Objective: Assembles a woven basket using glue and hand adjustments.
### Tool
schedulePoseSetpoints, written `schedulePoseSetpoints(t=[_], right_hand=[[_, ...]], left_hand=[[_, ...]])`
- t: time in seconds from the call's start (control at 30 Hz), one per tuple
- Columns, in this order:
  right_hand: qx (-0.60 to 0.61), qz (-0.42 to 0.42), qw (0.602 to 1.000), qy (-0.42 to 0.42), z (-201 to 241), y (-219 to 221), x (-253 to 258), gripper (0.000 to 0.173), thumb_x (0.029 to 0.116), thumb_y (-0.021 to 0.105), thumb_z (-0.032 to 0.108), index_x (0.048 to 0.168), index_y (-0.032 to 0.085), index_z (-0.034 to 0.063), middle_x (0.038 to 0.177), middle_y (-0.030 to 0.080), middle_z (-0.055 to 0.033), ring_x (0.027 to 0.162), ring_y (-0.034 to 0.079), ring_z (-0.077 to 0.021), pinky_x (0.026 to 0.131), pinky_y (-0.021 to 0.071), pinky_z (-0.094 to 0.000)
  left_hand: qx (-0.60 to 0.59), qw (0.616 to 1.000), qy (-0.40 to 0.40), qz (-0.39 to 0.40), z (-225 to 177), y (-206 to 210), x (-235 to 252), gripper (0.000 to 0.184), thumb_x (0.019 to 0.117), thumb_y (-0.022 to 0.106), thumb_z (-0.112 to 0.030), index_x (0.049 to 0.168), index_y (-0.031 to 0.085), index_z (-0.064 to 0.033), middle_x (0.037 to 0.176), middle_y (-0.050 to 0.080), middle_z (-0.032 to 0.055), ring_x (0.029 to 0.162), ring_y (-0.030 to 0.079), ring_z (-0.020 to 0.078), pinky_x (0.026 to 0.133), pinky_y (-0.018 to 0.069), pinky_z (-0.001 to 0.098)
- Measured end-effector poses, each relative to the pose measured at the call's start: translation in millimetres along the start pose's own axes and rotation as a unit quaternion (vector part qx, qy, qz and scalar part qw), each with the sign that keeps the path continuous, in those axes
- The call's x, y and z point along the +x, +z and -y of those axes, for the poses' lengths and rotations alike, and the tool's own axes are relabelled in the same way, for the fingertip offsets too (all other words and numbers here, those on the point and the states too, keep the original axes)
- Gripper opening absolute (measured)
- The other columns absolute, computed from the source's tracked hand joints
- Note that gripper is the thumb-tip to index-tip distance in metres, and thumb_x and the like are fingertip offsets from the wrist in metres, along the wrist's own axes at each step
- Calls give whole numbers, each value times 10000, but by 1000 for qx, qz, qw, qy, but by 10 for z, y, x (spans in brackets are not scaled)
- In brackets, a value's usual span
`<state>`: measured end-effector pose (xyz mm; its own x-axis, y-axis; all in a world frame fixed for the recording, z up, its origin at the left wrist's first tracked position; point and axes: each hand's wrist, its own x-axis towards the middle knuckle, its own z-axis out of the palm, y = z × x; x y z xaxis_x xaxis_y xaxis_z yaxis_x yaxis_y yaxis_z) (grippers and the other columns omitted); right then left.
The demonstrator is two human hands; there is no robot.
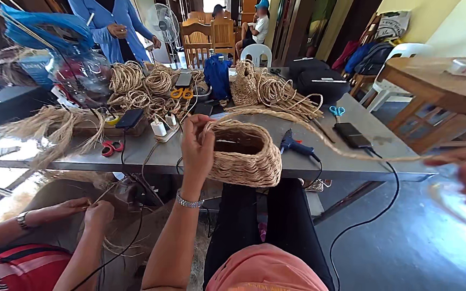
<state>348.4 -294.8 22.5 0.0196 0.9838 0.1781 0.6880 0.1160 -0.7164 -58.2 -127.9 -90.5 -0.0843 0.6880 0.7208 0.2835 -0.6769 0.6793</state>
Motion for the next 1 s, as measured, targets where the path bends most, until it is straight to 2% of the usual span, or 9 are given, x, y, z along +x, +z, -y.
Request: schedulePoseSetpoints(t=[0.07, 0.13, 0.2, 0.27, 0.37, 0.53, 0.63, 0.77, 1.0], right_hand=[[-161, 134, 974, -91, -335, -36, 102, 357, 1032, 549, 229, 1271, 683, 1, 1097, 727, -118, 978, 699, -203, 870, 580, -412], [-244, 129, 951, -142, -491, 86, 248, 539, 1020, 518, 475, 1323, 668, 56, 1218, 699, -169, 1080, 683, -339, 891, 543, -592], [-249, 55, 947, -194, -349, 262, 416, 555, 1005, 508, 570, 1264, 711, 124, 1170, 725, -81, 1018, 705, -248, 854, 580, -529], [-200, 0, 947, -253, 10, 477, 596, 421, 1021, 559, 439, 1240, 712, 113, 1166, 728, -49, 1003, 719, -175, 875, 617, -443], [-140, -61, 925, -348, 439, 917, 923, 331, 1050, 546, 271, 1240, 698, 47, 1170, 713, -124, 1028, 705, -213, 899, 599, -420], [-146, -30, 878, -454, 830, 1643, 1530, 367, 1070, 504, 236, 1313, 671, 18, 1298, 682, -158, 1233, 622, -329, 1079, 474, -464], [-166, 12, 872, -460, 954, 1830, 1669, 307, 1060, 539, 232, 1229, 716, 46, 1139, 722, -137, 1114, 670, -307, 995, 526, -461], [-166, 3, 873, -458, 1052, 1856, 1634, 156, 990, 646, 156, 964, 750, 43, 929, 710, -120, 882, 696, -261, 809, 573, -440], [-147, -82, 883, -439, 993, 2081, 1443, 179, 1004, 635, 166, 931, 696, 13, 863, 610, -121, 775, 646, -263, 664, 563, -400]], left_hand=[[-16, 1000, 17, -8, -49, 140, -65, 335, 1009, 480, -68, 1342, 515, -50, 1268, 656, 67, 1106, 660, 140, 909, 573, 341], [-27, 999, 24, -11, -72, 231, -112, 322, 1011, 484, -59, 1331, 509, -36, 1274, 651, 77, 1112, 662, 142, 916, 574, 339], [-34, 999, 33, -13, -69, 274, -129, 307, 1003, 489, -49, 1309, 499, -24, 1274, 655, 91, 1115, 665, 155, 916, 575, 344], [-44, 999, 29, -12, -63, 285, -128, 285, 999, 494, -42, 1283, 489, -36, 1273, 659, 90, 1129, 667, 163, 924, 576, 349], [-57, 998, 19, -14, -59, 286, -126, 267, 1001, 506, -52, 1268, 485, -53, 1267, 661, 81, 1155, 661, 164, 940, 574, 350], [-65, 998, 14, -13, -66, 284, -132, 269, 1008, 503, -56, 1276, 468, -63, 1282, 652, 74, 1159, 655, 159, 937, 571, 344], [-66, 998, 14, -15, -74, 285, -137, 297, 995, 518, -35, 1287, 466, -54, 1271, 657, 74, 1143, 663, 155, 930, 576, 341], [-56, 998, 17, -15, -85, 281, -145, 321, 985, 534, -42, 1304, 498, -55, 1240, 664, 65, 1113, 666, 147, 912, 579, 335], [-53, 998, 14, -23, -91, 286, -149, 229, 1010, 543, -42, 1238, 540, -55, 1219, 680, 59, 1080, 685, 132, 889, 590, 310]])
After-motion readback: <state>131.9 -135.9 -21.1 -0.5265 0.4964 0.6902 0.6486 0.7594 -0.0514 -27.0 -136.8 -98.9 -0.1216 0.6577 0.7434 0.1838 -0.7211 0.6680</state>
